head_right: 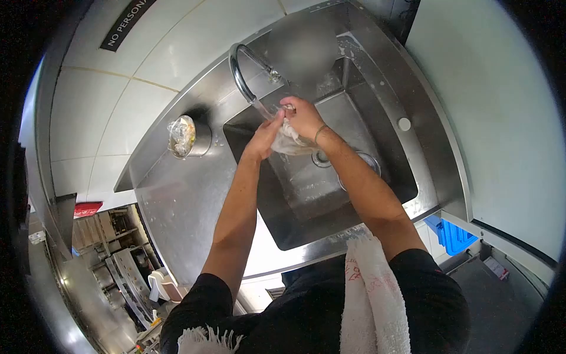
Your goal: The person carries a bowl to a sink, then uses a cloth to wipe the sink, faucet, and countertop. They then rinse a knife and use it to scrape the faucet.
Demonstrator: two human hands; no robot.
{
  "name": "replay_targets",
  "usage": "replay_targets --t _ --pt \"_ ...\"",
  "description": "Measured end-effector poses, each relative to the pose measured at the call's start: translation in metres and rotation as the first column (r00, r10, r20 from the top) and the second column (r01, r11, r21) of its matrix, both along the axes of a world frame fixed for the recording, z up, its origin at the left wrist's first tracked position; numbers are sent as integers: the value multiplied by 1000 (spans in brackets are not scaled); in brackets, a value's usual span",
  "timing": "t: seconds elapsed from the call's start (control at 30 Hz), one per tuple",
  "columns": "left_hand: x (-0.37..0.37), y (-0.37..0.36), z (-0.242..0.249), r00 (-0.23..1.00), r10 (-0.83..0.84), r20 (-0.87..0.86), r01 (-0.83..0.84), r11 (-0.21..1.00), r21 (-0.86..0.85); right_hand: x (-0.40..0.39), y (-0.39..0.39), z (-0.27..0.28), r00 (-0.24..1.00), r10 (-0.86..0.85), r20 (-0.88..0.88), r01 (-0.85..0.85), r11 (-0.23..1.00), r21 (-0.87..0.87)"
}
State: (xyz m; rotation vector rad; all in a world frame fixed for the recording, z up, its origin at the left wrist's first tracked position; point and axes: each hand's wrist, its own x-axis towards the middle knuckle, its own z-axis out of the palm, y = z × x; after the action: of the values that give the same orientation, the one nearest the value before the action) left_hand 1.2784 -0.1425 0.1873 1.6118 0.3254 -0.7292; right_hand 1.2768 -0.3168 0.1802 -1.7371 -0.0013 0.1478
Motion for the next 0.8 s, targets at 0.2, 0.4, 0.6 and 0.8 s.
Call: replay_targets --t 0.2,0.4,0.6,0.8 --pt "21 43 -69 943 194 271 -181 981 -72 16 -19 23 992 112 -52 -123 894 -430" --pt "35 73 -53 863 422 279 -451 891 48 11 -31 1 963 268 -7 -251 892 -376" --pt "15 52 -45 861 94 500 -224 953 206 43 -1 33 924 381 -34 -331 752 -570" --pt "20 41 -13 943 -106 315 153 980 -128 47 31 45 923 375 83 -298 837 -459"
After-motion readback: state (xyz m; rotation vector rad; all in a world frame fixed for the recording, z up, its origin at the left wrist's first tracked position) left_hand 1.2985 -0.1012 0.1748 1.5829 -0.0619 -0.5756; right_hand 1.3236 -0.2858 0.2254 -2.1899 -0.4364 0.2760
